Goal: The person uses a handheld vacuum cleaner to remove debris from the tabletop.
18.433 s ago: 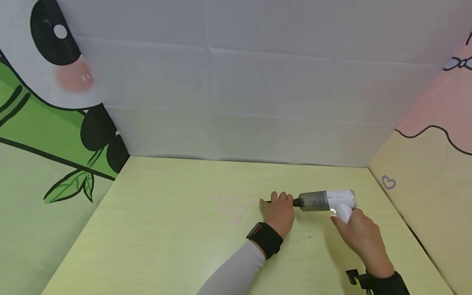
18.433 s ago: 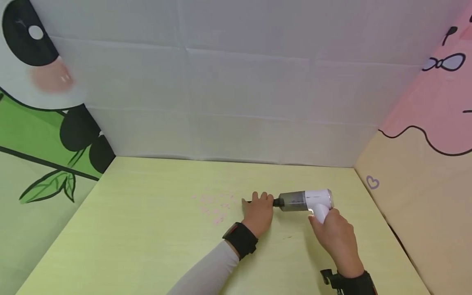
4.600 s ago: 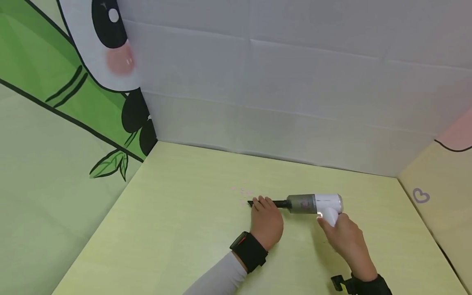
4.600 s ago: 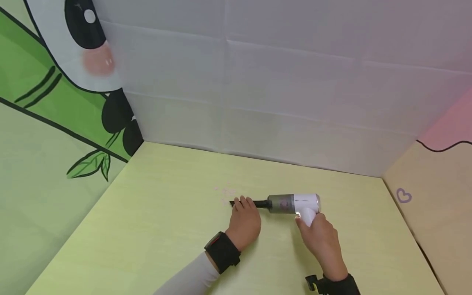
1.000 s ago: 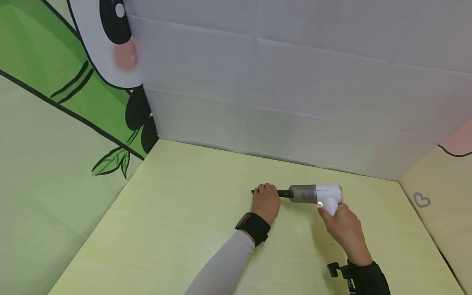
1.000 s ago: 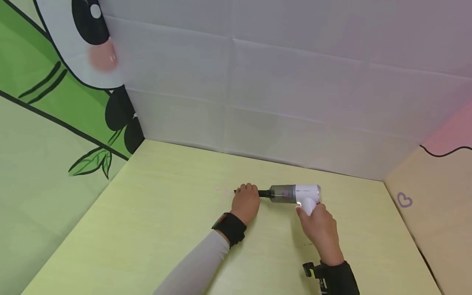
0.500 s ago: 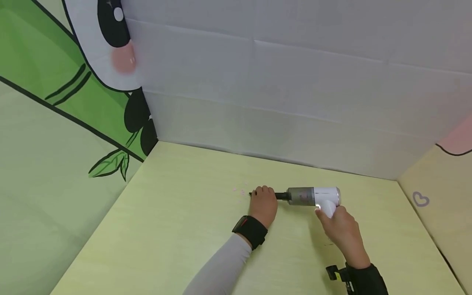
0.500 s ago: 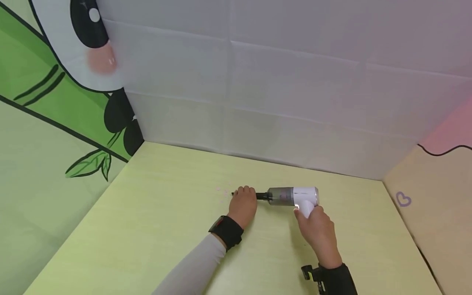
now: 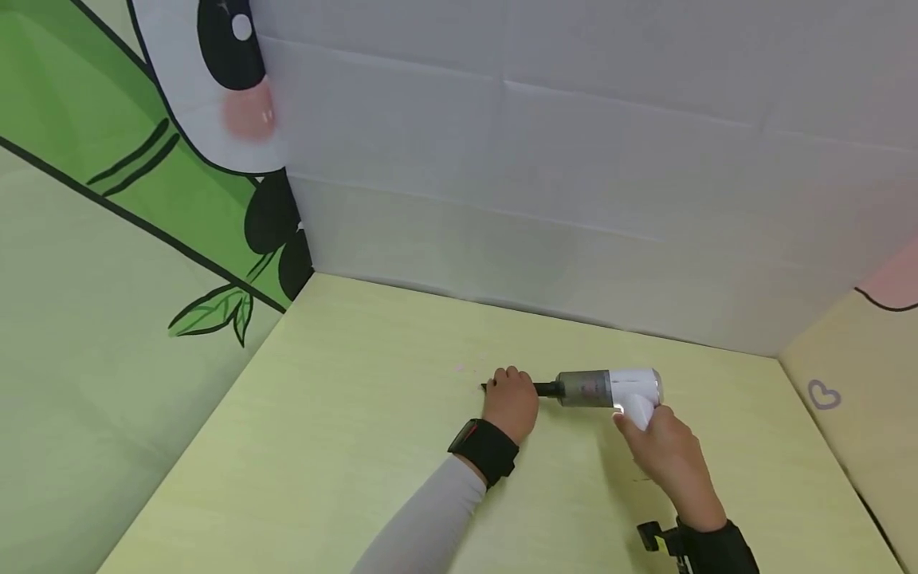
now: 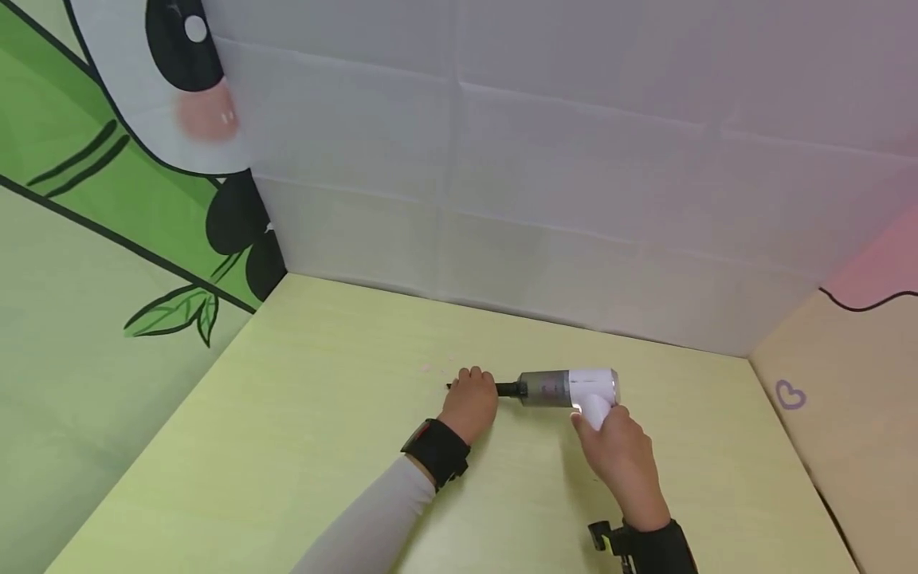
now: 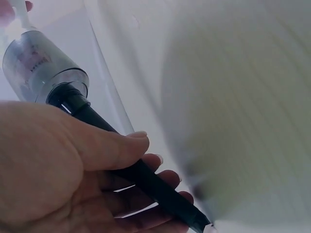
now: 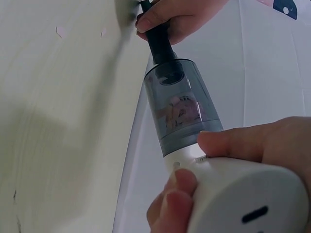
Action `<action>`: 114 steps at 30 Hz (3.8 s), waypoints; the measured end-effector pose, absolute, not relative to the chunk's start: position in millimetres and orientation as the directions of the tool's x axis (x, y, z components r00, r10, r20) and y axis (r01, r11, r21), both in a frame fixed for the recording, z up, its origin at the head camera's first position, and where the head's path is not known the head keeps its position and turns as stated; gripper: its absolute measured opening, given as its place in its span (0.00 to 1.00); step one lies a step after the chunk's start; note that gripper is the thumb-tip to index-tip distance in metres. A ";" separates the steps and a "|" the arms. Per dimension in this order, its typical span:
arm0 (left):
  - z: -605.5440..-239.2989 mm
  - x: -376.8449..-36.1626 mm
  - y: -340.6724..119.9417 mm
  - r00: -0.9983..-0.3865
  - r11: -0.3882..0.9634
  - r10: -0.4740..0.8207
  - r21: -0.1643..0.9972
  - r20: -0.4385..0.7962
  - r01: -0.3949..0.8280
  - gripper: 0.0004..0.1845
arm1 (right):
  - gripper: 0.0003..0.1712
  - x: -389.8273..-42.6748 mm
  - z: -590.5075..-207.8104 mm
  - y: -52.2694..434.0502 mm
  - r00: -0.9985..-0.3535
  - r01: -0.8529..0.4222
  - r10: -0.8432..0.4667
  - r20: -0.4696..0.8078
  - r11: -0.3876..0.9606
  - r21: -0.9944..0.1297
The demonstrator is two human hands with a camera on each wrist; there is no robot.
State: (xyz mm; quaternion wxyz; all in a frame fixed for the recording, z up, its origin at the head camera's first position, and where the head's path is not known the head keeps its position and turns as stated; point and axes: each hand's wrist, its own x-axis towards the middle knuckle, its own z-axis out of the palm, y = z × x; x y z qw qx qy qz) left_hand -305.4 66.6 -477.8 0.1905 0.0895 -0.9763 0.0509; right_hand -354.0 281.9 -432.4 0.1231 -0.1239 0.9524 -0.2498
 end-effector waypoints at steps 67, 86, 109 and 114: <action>-468.9 -226.8 55.7 -0.933 0.976 -0.040 -0.185 0.357 -0.113 0.13 | 0.31 -252.8 -423.2 266.8 -0.973 -0.103 -0.189 -0.135 0.871 -0.479; -494.6 -293.3 33.1 -0.906 0.954 -0.178 -0.159 0.385 -0.255 0.14 | 0.32 -303.4 -440.5 226.8 -0.980 -0.137 -0.193 -0.056 0.845 -0.518; -486.6 -304.8 82.0 -0.934 0.959 -0.061 -0.240 0.352 -0.153 0.13 | 0.31 -330.7 -443.3 288.4 -0.969 -0.130 -0.216 -0.116 0.854 -0.504; -494.1 -322.1 93.8 -0.957 0.983 -0.026 -0.167 0.287 -0.077 0.16 | 0.31 -338.4 -447.5 300.4 -0.977 -0.099 -0.179 -0.115 0.861 -0.499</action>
